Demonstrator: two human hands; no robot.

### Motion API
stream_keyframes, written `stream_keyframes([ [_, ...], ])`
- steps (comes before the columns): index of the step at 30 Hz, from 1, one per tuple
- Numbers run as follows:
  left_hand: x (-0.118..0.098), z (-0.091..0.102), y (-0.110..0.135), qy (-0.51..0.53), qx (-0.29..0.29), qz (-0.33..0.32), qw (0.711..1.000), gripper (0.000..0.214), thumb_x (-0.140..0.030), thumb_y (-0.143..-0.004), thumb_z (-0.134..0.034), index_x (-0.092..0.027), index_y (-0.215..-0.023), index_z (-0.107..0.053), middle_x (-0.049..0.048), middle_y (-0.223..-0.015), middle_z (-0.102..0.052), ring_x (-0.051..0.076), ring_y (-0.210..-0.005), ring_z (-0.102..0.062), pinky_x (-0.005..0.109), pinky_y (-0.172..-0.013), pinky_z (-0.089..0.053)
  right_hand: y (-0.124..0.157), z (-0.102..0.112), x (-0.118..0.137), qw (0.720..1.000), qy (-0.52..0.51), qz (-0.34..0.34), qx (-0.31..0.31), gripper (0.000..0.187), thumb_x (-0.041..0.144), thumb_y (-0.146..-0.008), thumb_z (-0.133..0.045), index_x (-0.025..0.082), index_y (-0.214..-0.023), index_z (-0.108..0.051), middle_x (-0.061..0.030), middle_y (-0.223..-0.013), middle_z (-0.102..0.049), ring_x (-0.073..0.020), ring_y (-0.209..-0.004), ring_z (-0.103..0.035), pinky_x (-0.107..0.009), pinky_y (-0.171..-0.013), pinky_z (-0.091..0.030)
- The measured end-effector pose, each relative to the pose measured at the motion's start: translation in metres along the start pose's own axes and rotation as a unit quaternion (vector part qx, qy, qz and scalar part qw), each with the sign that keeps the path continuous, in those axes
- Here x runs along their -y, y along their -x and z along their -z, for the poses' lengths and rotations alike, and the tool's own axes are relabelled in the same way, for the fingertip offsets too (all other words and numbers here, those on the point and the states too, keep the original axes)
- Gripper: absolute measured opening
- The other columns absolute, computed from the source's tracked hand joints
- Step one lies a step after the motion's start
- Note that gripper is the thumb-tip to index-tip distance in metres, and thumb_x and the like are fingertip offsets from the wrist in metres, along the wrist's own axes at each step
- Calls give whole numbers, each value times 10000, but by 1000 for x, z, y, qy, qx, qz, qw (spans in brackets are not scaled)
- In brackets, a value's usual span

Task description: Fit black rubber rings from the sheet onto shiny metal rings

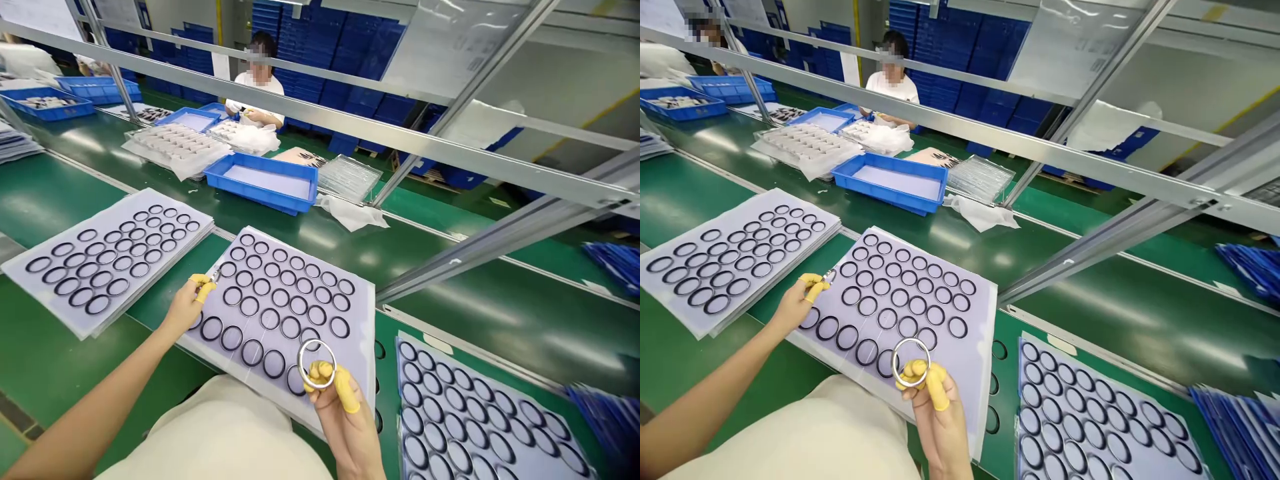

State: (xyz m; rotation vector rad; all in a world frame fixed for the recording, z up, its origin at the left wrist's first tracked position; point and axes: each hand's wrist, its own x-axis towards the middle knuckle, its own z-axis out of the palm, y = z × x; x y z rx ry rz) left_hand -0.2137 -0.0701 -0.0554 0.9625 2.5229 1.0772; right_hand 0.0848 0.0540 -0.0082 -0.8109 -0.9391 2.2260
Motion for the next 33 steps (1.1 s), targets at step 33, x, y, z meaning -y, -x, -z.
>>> stream_keyframes([
  [33, -150, -4, 66, 563, 402, 94, 716, 253, -336, -709, -782, -193, -912, -732, 32, -769, -657, 104, -664, -565, 217, -599, -425, 26, 7, 1, 994, -93, 56, -1, 232, 453, -756, -699, 254, -646, -651, 36, -556, -447, -96, -463, -352, -254, -478, -369],
])
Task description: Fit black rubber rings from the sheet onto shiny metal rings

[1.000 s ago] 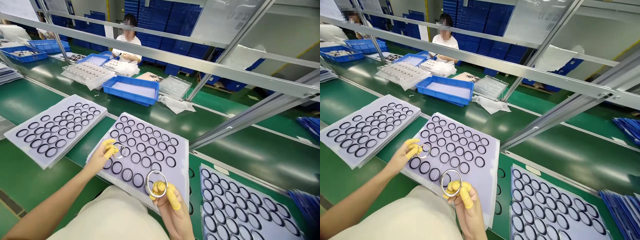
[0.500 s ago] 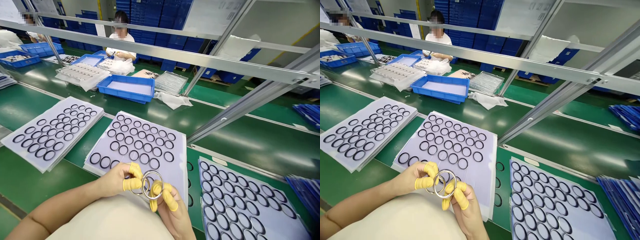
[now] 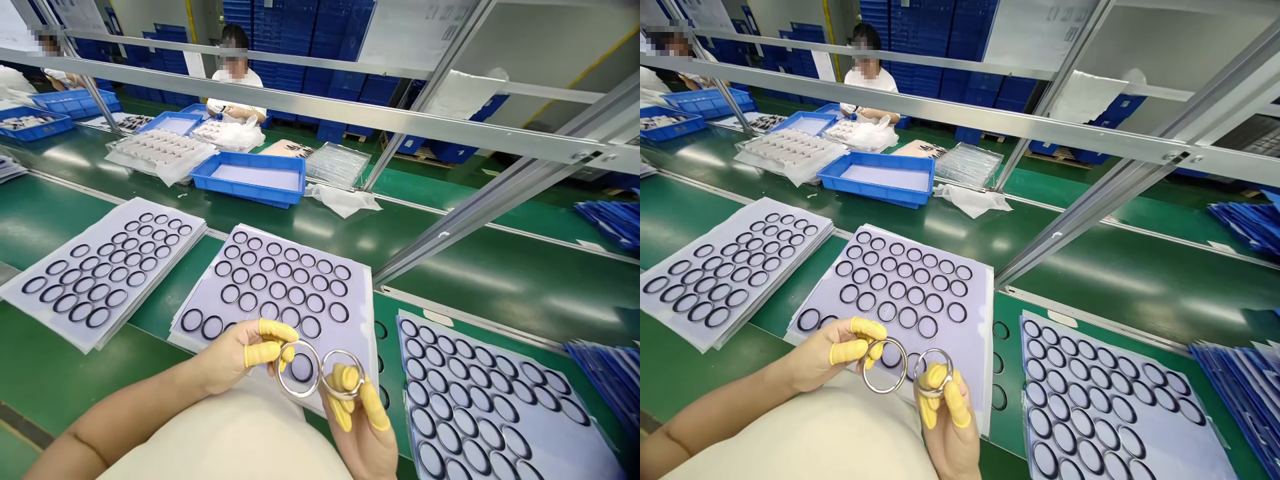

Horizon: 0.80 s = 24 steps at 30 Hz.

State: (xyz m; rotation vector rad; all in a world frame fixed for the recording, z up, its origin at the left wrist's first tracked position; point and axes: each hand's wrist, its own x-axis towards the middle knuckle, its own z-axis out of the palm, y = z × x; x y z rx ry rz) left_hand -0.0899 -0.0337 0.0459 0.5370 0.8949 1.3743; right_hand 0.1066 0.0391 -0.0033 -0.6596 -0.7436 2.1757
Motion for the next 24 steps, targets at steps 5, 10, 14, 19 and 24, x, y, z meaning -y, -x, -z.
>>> stream_keyframes([
  [5, 0, -2, -2, 51, 35, 21, 998, 325, -307, -701, -798, -194, -989, -698, 16, -747, -668, 78, -623, -577, 186, -567, -419, 6, 3, -13, 995, 50, -47, 79, 242, 449, -781, -676, 224, -692, -662, 24, -515, -484, -103, -453, -369, -249, -457, -309],
  [10, 2, -4, -4, 51, 47, 32, 997, 367, -321, -685, -809, -167, -989, -672, 9, -722, -669, 66, -576, -578, 170, -531, -410, 12, 6, -19, 989, 54, -45, 130, 208, 420, -799, -659, 220, -745, -677, 6, -529, -538, -109, -442, -425, -250, -454, -329],
  [14, 4, -4, -4, 37, 45, 33, 998, 394, -321, -685, -808, -152, -1002, -646, 2, -715, -659, 70, -553, -578, 178, -523, -414, 12, 8, -20, 986, 67, -52, 143, 254, 457, -793, -649, 213, -732, -678, -4, -503, -551, -113, -426, -431, -250, -446, -312],
  [19, 6, -6, -3, 24, 41, 42, 998, 411, -309, -684, -806, -150, -1014, -620, -13, -690, -630, 74, -526, -566, 181, -500, -409, 13, 4, -13, 983, 77, -64, 155, 297, 499, -776, -656, 210, -717, -687, 13, -453, -527, -93, -381, -390, -242, -436, -289],
  [24, 11, -12, -5, -4, 33, 50, 998, 429, -346, -691, -794, -154, -1022, -599, -14, -699, -599, 77, -518, -547, 195, -501, -409, 14, 2, -9, 985, 36, -67, 156, 242, 462, -787, -667, 230, -736, -708, 29, -451, -506, -77, -384, -368, -232, -438, -263],
])
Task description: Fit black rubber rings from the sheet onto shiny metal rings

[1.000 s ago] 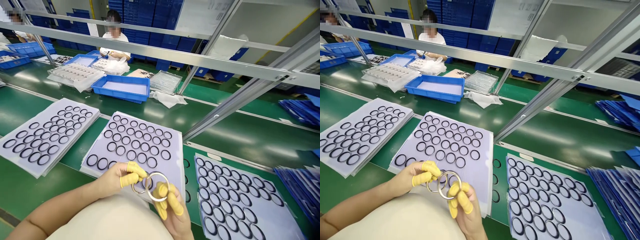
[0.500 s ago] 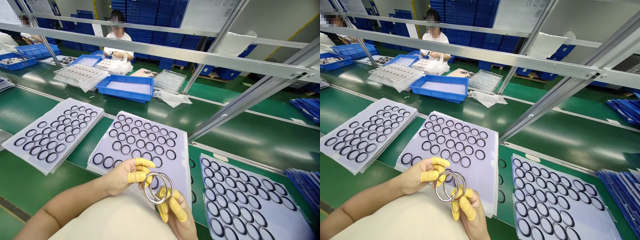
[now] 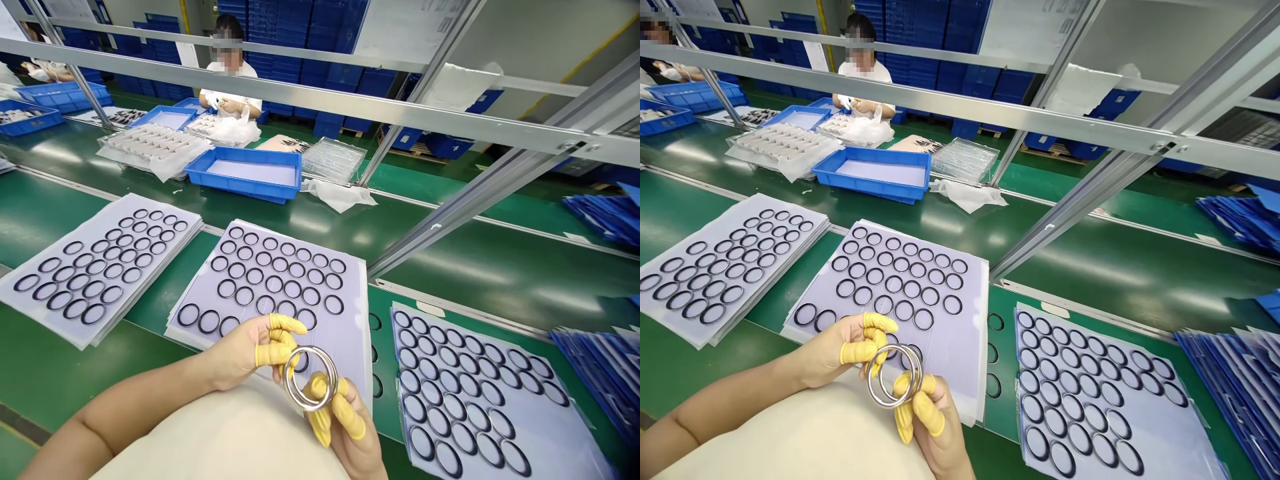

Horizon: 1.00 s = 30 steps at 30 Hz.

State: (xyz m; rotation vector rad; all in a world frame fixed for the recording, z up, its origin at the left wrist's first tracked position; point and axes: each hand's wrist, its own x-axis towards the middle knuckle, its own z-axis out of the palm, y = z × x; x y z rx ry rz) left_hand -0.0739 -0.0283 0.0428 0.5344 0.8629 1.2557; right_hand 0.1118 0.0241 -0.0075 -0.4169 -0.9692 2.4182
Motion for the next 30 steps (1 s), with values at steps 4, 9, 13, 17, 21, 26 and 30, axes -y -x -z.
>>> stream_keyframes([
  [4, 11, 7, -21, -135, -37, -58, 988, 383, -402, -789, -685, -159, -1067, -586, 2, -747, -587, 107, -607, -560, 262, -618, -471, 0, 8, 0, 999, -33, 9, -28, 237, 463, -750, -708, 227, -759, -726, 41, -444, -451, -76, -411, -354, -223, -439, -262],
  [9, 42, 33, -78, -616, -90, -132, 771, 178, -214, -873, -549, -190, -1022, -643, 66, -1061, -589, 192, -964, -538, 356, -890, -437, 5, 34, 1, 979, -53, 38, -193, 234, 451, -676, -781, 243, -769, -726, 22, -572, -505, -79, -492, -412, -221, -486, -341],
  [13, 76, 52, -115, -690, -47, -90, 716, 90, -81, -773, -620, -148, -823, -654, 91, -1015, -579, 252, -1014, -498, 414, -915, -402, 16, 57, 0, 969, -52, 36, -237, 272, 479, -693, -761, 236, -804, -713, 34, -578, -459, -75, -484, -368, -226, -472, -333],
  [17, 91, 57, -129, -680, -33, -78, 728, 160, -4, -761, -559, -137, -677, -588, 110, -978, -581, 267, -1048, -480, 443, -943, -366, 24, 68, 0, 969, -50, 45, -239, 240, 455, -773, -701, 224, -837, -701, 53, -551, -387, -78, -483, -331, -232, -471, -317],
  [21, 81, 44, -119, -609, -40, -84, 788, 110, -94, -842, -505, -159, -795, -581, 83, -942, -612, 217, -977, -524, 398, -909, -399, 26, 69, 0, 960, -25, 61, -270, 285, 485, -762, -701, 215, -855, -703, 58, -527, -384, -79, -474, -319, -227, -464, -316],
  [26, 46, 7, -85, -410, -48, -64, 909, 210, -341, -928, -441, -167, -1040, -478, 41, -803, -633, 130, -671, -569, 265, -640, -454, 26, 64, -1, 951, 21, 55, -304, 348, 504, -678, -767, 217, -867, -711, 55, -528, -437, -81, -485, -372, -213, -467, -321],
  [30, 23, -19, -60, -89, -29, -1, 996, 445, -442, -714, -743, -167, -965, -501, -11, -670, -598, 99, -573, -520, 213, -536, -381, 27, 51, -2, 982, 32, 21, -187, 289, 488, -778, -682, 207, -842, -695, 40, -504, -493, -88, -450, -402, -235, -475, -323],
])
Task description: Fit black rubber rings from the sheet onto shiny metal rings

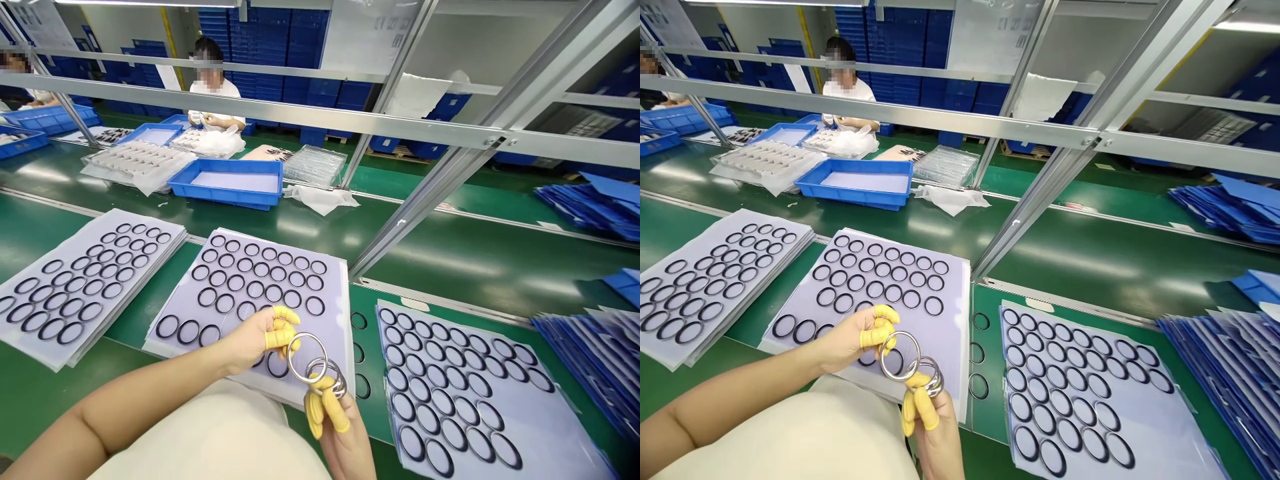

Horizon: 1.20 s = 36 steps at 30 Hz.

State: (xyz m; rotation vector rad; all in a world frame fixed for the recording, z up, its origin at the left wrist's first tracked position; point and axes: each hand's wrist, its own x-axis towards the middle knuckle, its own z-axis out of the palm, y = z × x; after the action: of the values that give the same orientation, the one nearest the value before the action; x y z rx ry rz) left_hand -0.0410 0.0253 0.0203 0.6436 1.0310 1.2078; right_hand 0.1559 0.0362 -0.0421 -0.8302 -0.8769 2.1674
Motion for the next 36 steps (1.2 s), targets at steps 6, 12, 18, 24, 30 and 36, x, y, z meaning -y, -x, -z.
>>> stream_keyframes([
  [6, -9, -8, 17, 26, 21, 11, 999, 454, -423, -686, -778, -159, -948, -519, -42, -622, -569, 71, -501, -488, 205, -509, -378, 6, -15, 5, 995, -39, -5, 96, 229, 453, -761, -715, 244, -841, -669, 2, -579, -633, -116, -485, -499, -251, -500, -367],
  [12, -12, -8, 26, 21, 20, -5, 1000, 452, -452, -690, -767, -164, -935, -518, -48, -627, -538, 83, -533, -519, 200, -502, -394, 1, -24, 9, 991, -45, -6, 124, 249, 468, -735, -732, 232, -800, -687, 14, -510, -607, -95, -424, -449, -232, -456, -314],
  [18, -6, 1, 19, -111, -4, -65, 992, 330, -422, -809, -646, -179, -1001, -532, -12, -720, -555, 118, -628, -544, 252, -593, -451, -1, -29, 14, 994, -63, -15, 83, 252, 462, -708, -753, 223, -741, -680, 37, -452, -522, -87, -401, -399, -233, -443, -302],
  [24, 33, 51, -29, -603, -96, -100, 786, 82, -136, -824, -578, -160, -886, -626, 93, -1056, -569, 248, -1028, -497, 425, -927, -393, -5, -12, 12, 992, -120, 4, -37, 270, 412, -594, -842, 238, -599, -636, 31, -531, -520, -78, -445, -392, -237, -463, -366],
  [30, 68, 77, -49, -596, -102, -60, 794, 142, -1, -744, -536, -130, -699, -571, 116, -940, -569, 277, -1005, -490, 480, -928, -361, -8, 0, 9, 990, -136, 12, -33, 300, 402, -688, -782, 223, -535, -597, 40, -504, -446, -79, -447, -375, -234, -457, -357],
  [36, 32, 53, -31, -466, -83, -62, 879, 120, -208, -906, -426, -163, -912, -537, 50, -864, -614, 170, -823, -563, 332, -781, -458, -11, -3, 11, 993, -104, 30, -48, 271, 422, -732, -743, 218, -603, -618, 48, -493, -433, -79, -441, -344, -234, -450, -331],
])
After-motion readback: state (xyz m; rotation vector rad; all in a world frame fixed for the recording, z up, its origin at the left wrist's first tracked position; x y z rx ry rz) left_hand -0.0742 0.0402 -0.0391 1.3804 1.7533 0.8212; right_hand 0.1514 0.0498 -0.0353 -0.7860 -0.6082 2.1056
